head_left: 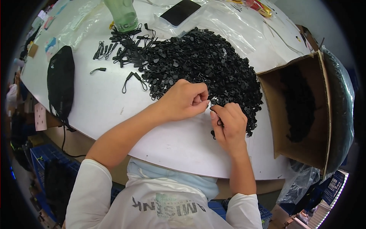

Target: Assembling small black plastic components with cords at a workbench.

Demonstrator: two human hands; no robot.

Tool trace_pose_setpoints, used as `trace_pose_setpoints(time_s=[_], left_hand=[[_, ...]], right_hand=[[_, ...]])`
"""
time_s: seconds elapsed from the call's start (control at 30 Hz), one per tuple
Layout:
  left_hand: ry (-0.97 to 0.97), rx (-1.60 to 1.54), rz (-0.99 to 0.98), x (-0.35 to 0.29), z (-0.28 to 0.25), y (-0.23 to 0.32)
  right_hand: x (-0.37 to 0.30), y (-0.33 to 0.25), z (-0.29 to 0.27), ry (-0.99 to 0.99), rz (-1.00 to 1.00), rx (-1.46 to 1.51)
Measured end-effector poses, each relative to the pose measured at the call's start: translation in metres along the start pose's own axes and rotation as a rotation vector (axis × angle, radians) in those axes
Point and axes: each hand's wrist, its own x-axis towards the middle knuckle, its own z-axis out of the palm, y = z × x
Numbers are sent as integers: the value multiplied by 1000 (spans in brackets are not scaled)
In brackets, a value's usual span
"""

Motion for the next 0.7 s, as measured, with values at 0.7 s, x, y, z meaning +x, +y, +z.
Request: trace_pose_setpoints(time_s=[0.7], left_hand=[[5,-111,-162,3,-3,5]], right_hand=[[0,2,2,80,-117,-54]])
